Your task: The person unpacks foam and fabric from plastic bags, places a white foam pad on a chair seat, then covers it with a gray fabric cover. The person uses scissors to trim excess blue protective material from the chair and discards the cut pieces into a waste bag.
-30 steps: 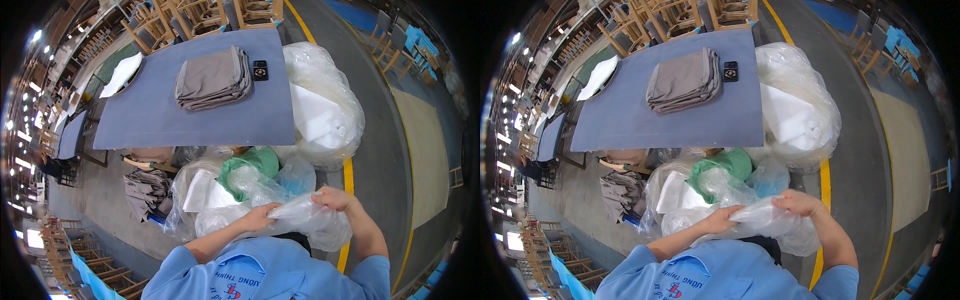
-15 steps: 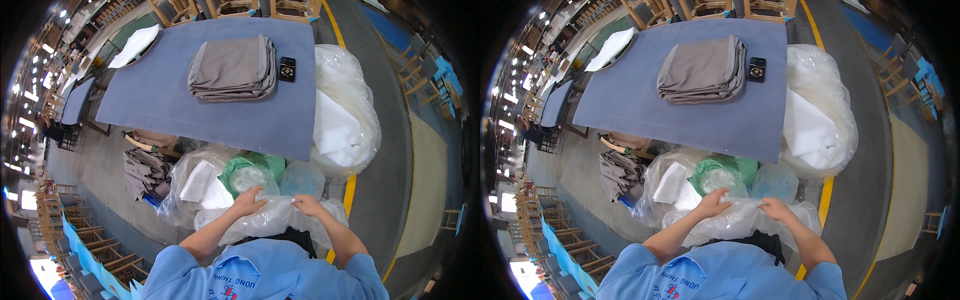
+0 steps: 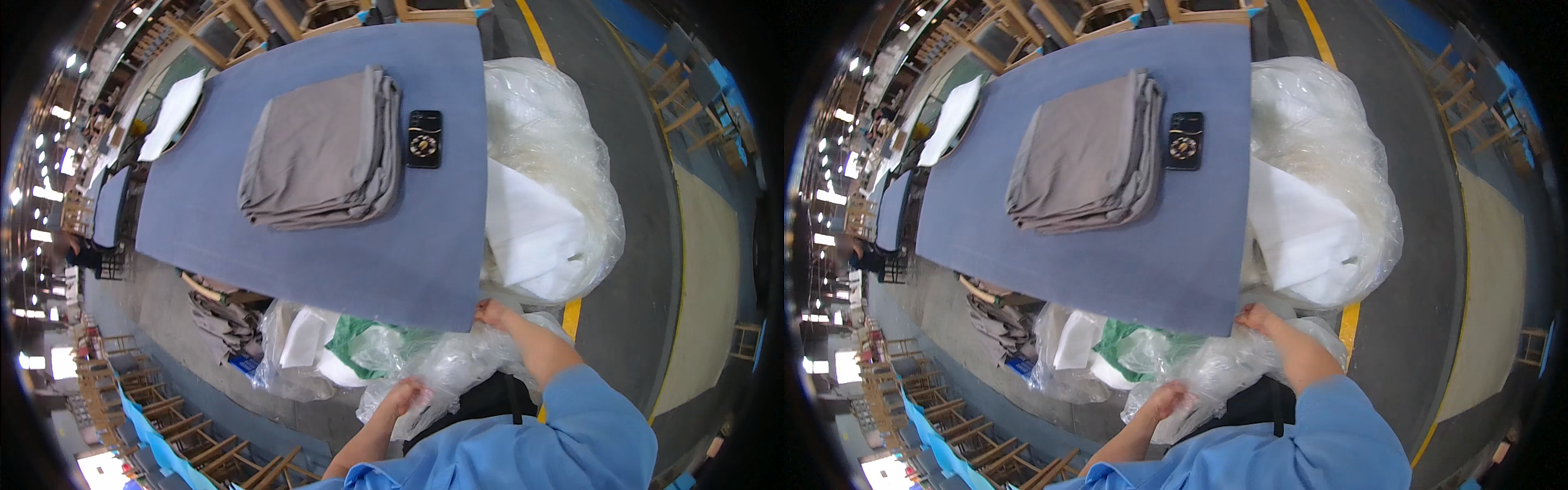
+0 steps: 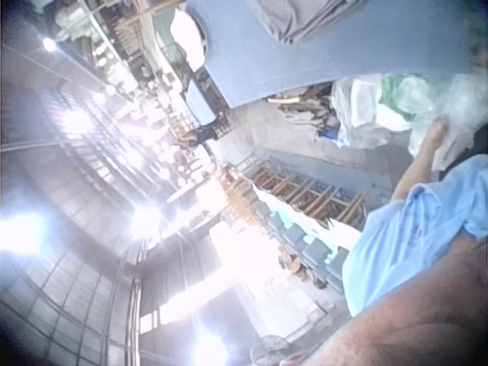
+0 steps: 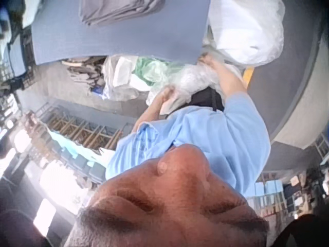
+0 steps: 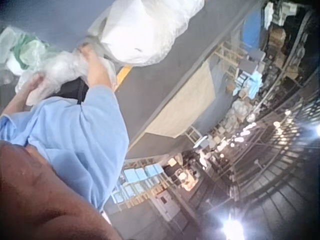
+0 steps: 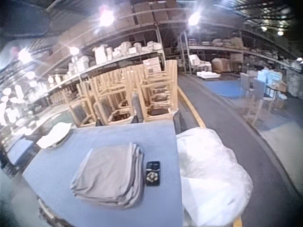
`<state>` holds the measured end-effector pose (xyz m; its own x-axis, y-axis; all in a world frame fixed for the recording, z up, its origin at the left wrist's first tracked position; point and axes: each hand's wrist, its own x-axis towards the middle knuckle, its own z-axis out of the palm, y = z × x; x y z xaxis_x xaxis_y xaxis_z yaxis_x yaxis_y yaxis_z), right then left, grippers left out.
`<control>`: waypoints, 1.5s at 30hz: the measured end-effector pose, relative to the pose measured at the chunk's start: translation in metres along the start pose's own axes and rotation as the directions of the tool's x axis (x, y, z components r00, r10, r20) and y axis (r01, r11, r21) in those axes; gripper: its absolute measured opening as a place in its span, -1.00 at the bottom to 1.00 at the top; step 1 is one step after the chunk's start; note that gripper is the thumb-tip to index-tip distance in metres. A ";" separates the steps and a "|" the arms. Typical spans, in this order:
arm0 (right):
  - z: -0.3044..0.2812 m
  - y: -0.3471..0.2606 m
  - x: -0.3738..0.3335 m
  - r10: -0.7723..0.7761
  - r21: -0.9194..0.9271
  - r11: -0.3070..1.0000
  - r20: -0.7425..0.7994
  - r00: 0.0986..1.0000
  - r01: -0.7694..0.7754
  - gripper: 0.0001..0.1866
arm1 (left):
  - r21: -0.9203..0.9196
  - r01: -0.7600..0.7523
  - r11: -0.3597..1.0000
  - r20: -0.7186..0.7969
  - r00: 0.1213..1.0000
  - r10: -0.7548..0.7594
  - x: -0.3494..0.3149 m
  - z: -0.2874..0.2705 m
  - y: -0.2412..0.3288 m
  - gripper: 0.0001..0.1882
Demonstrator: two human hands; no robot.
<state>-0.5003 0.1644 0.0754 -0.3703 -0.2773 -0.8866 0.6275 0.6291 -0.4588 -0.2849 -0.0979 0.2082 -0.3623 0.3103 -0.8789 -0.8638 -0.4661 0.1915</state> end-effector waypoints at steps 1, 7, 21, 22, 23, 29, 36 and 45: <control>-0.006 0.006 0.018 -0.001 0.034 0.999 -0.032 0.999 0.002 -0.39 | 0.088 -0.095 0.992 -0.221 0.969 0.112 0.013 0.002 0.013 -0.69; 0.008 -0.071 0.086 -0.162 0.127 0.977 -0.059 0.985 0.169 -0.45 | 0.425 -0.363 0.829 -0.707 0.439 0.554 0.033 -0.031 0.085 -0.73; -0.062 -0.106 -0.001 -0.407 -0.425 0.901 -0.759 0.508 0.087 -0.62 | 0.861 0.426 0.277 -0.507 0.747 0.430 0.003 0.021 0.034 -0.14; -0.058 -0.091 -0.002 -0.393 -0.408 0.912 -0.836 0.384 0.044 -0.65 | 0.866 0.411 0.285 -0.500 0.739 0.452 0.005 0.017 0.036 -0.14; -0.052 -0.073 0.002 -0.320 -0.361 0.930 -0.711 0.626 0.065 -0.66 | 0.873 0.394 0.288 -0.487 0.736 0.469 0.005 0.015 0.040 -0.15; -0.019 0.044 0.057 -0.136 -0.168 0.983 -0.409 0.903 0.072 -0.59 | 0.929 0.245 0.276 -0.366 0.714 0.597 -0.006 0.012 0.056 -0.21; -0.091 0.043 0.072 0.543 0.692 0.720 -0.517 0.662 -0.050 -0.64 | 0.742 0.169 0.649 -0.601 0.597 0.532 -0.062 0.011 0.014 -0.33; -0.099 0.018 0.096 -0.048 1.000 -0.013 0.000 0.999 0.000 -0.38 | 0.279 0.422 0.862 -0.867 0.497 0.038 -0.147 -0.009 -0.050 -0.40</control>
<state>-0.5927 0.2213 -0.0121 -0.4001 -0.3069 -0.8636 0.6769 -0.7342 -0.0526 -0.1858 -0.1272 0.3237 0.0911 -0.5819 -0.8082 -0.9957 -0.0396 -0.0837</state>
